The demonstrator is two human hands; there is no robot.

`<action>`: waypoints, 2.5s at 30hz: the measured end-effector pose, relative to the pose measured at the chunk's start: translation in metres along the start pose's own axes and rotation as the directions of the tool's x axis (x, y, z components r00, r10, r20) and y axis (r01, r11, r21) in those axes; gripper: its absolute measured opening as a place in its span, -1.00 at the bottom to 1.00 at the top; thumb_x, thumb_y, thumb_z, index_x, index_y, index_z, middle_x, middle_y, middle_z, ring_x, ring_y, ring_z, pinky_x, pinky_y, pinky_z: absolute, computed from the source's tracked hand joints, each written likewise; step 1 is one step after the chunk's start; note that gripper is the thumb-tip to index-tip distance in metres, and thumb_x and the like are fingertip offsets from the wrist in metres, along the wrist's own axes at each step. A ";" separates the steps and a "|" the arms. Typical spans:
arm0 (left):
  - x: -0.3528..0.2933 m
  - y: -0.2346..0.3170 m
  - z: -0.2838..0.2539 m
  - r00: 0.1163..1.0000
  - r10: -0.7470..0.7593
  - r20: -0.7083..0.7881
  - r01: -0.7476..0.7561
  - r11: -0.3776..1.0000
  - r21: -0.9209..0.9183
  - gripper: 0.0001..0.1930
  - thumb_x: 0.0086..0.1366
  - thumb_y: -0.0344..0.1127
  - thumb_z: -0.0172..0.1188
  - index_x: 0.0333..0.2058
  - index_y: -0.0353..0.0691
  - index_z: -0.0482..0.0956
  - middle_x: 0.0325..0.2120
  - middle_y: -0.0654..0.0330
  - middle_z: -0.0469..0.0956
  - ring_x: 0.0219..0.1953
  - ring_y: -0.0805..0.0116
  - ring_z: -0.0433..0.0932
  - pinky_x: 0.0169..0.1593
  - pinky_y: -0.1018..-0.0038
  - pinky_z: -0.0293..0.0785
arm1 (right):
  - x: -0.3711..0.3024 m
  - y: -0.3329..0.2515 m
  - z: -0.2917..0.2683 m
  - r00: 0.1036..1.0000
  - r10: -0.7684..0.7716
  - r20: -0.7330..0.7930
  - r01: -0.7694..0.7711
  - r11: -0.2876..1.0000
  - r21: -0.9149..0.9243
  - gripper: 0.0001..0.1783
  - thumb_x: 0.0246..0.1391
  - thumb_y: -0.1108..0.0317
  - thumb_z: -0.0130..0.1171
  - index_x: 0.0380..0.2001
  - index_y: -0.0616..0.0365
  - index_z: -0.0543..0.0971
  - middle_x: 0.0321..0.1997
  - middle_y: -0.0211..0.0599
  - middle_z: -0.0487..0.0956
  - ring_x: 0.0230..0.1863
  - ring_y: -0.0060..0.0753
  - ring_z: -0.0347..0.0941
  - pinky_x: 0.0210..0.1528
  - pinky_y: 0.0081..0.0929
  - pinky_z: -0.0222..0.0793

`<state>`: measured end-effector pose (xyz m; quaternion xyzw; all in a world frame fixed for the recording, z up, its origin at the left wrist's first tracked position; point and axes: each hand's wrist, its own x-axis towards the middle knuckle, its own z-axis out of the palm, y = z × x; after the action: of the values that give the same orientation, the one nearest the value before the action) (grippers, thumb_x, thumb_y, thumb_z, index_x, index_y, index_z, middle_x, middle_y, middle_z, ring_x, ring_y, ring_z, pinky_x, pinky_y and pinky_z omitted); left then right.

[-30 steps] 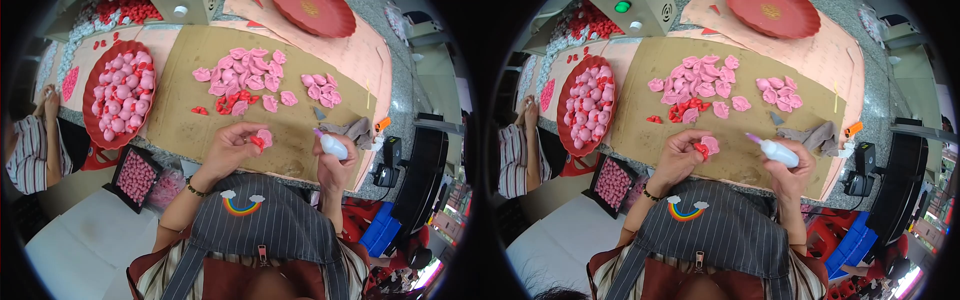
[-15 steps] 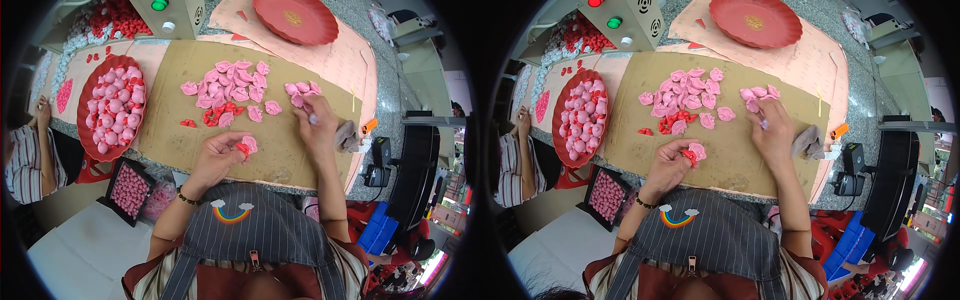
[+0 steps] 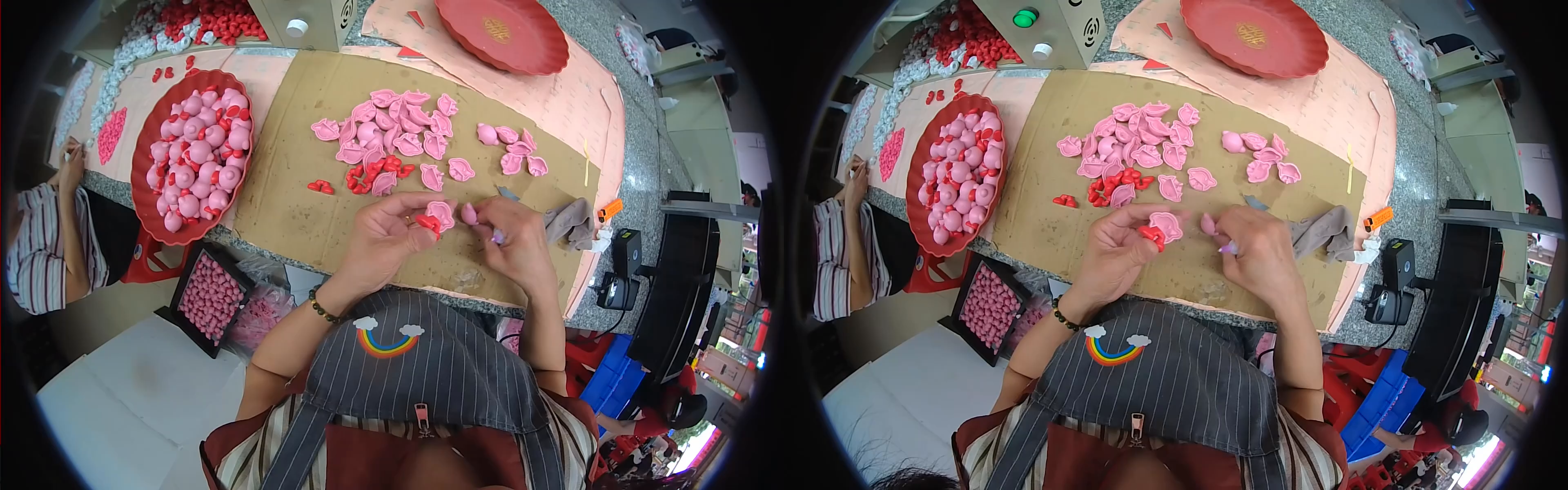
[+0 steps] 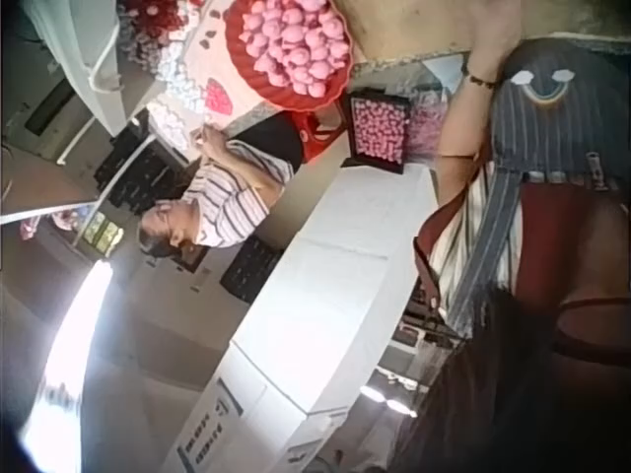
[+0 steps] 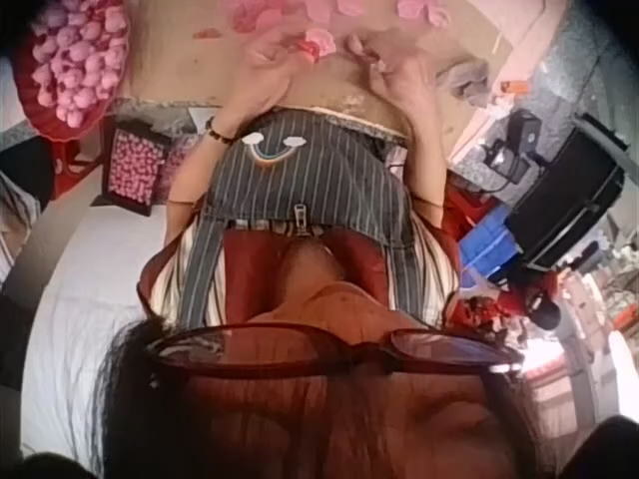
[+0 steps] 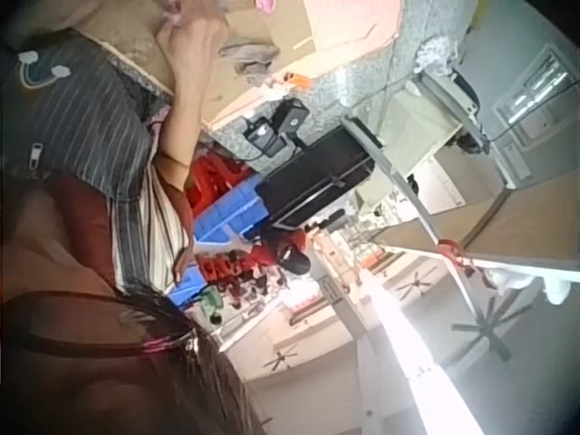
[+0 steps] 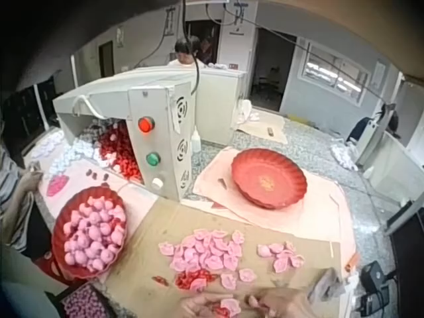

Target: Apply glue to pink plastic parts and attach them to a larger pink toy base.

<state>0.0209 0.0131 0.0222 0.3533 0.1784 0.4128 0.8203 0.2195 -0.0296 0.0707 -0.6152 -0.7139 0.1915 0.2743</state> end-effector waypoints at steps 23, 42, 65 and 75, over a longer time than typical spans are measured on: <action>-0.016 -0.008 -0.004 0.998 -0.067 0.016 0.068 0.995 -0.074 -0.62 0.21 -0.52 0.10 0.01 -0.44 0.33 -0.03 0.00 0.44 0.02 0.31 0.43 0.13 0.42 0.33 | -0.019 -0.016 0.042 0.944 0.294 -0.150 -0.149 0.784 0.602 -0.82 -0.05 0.59 0.20 -0.30 0.34 0.52 -0.29 -0.28 0.55 -0.34 -0.58 0.44 -0.28 -0.66 0.37; -0.013 -0.014 -0.003 0.991 -0.134 0.004 0.132 0.966 -0.221 -0.63 0.19 -0.49 0.15 -0.02 -0.37 0.39 -0.14 0.11 0.49 -0.11 0.41 0.49 0.01 0.47 0.43 | -0.024 -0.031 0.019 0.931 0.302 -0.205 -0.131 0.799 0.587 -0.74 -0.20 0.70 0.22 -0.34 0.36 0.49 -0.25 -0.08 0.56 -0.28 -0.44 0.49 -0.20 -0.56 0.39; -0.013 -0.010 0.002 0.986 -0.165 -0.016 0.166 0.985 0.047 -0.65 0.14 -0.53 0.19 -0.05 -0.37 0.43 -0.25 0.24 0.52 -0.25 0.57 0.47 -0.14 0.63 0.45 | -0.020 -0.049 0.020 0.956 -0.084 -0.282 0.130 0.980 0.149 -0.72 -0.31 0.75 0.25 -0.41 0.35 0.51 -0.28 0.03 0.58 -0.25 -0.20 0.55 -0.20 -0.46 0.44; -0.014 -0.010 0.003 0.986 -0.166 -0.025 0.168 0.984 0.058 -0.66 0.11 -0.50 0.23 -0.10 -0.32 0.47 -0.24 0.20 0.54 -0.22 0.54 0.50 -0.12 0.59 0.46 | -0.021 -0.045 0.022 0.954 -0.108 -0.279 0.148 0.981 0.125 -0.72 -0.31 0.74 0.27 -0.41 0.35 0.51 -0.28 0.03 0.58 -0.27 -0.20 0.56 -0.23 -0.47 0.45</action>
<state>0.0199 -0.0031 0.0174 0.3576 0.2278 0.3405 0.8392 0.1731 -0.0568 0.0777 -0.5665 -0.6923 0.1384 0.4250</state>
